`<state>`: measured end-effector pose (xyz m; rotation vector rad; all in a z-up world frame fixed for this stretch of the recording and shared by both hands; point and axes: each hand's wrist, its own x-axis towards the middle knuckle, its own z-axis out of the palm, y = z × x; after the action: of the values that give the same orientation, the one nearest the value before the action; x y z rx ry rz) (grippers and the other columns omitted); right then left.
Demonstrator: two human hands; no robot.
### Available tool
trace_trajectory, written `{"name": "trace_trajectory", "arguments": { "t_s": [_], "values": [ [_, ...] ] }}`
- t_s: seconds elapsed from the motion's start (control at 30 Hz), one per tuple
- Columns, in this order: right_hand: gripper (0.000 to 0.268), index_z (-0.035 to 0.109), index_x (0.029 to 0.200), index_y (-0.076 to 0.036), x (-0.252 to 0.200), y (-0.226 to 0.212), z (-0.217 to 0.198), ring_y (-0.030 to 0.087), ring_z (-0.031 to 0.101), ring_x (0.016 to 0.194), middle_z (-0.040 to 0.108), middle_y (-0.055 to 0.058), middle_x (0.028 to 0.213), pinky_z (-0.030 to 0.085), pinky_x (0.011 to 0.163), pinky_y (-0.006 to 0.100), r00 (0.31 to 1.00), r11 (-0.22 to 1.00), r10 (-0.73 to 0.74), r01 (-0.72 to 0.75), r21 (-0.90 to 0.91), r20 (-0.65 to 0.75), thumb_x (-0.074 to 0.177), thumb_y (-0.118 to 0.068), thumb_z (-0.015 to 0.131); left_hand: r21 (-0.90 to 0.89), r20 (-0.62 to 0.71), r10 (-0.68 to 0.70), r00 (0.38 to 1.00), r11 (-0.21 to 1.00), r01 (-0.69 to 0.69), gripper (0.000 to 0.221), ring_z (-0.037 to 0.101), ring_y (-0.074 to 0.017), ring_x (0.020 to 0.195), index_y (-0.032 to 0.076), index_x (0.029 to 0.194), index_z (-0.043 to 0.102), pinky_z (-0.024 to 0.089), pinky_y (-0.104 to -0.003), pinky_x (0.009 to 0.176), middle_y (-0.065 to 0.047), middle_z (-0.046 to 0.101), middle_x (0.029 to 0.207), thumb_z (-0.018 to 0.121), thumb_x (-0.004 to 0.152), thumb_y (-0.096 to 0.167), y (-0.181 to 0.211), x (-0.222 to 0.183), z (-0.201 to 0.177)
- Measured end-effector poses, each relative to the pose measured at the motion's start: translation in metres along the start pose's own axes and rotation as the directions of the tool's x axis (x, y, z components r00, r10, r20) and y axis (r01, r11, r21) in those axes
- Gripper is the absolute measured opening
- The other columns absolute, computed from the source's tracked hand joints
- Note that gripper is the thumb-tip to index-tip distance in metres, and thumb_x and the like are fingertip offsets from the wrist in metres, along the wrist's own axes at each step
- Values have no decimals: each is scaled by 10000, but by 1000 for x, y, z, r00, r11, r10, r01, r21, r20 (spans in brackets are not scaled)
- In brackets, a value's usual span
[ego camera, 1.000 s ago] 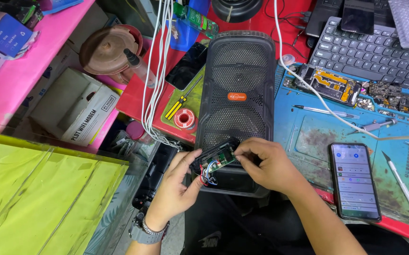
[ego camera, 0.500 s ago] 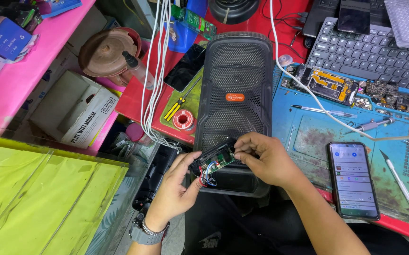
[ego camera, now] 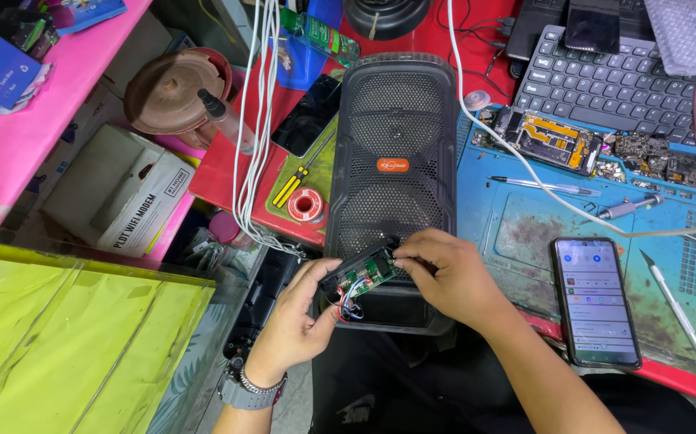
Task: Connecting internal wiring to a circuit board and installing it into a portable speaker housing.
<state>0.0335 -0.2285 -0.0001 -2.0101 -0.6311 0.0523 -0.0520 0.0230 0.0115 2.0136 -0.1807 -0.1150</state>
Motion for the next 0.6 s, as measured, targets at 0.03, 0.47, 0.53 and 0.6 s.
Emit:
{"name": "trace_trajectory", "arguments": {
  "t_s": [0.03,0.47,0.53,0.6],
  "values": [
    [155,799,1048,-71,-1,2,2,203,762,894,758,71,1056,646,761,289,1000,1000,2,-2,-1,-4,924,-101,711,0,4,2,1000,1000,-2,568,625,-186,1113,108,1450,463,632,-168,429,-109,508,1384,615,903,107,0,0,0],
    [183,749,1079,-45,-2,-3,-5,246,702,937,707,92,1037,586,854,370,998,998,-50,52,-37,38,991,-141,621,3,-141,131,981,991,-132,552,686,-172,1093,27,1378,580,559,-226,799,-130,628,1331,713,874,209,-36,7,10],
    [196,747,1104,-46,-4,-4,-4,241,708,960,716,95,1054,592,885,365,998,999,-47,48,-24,52,997,-147,617,-26,-164,126,978,991,-132,579,689,-181,1128,17,1377,583,556,-261,920,-130,652,1321,731,868,251,-39,6,11],
    [210,748,1126,-41,-5,-6,-4,239,713,937,707,89,1058,595,868,352,998,998,-49,50,-31,35,998,-150,620,12,-194,111,975,994,-111,592,447,-19,560,64,1374,609,391,-164,529,-42,684,1217,744,854,312,-40,6,11]
  ]
}}
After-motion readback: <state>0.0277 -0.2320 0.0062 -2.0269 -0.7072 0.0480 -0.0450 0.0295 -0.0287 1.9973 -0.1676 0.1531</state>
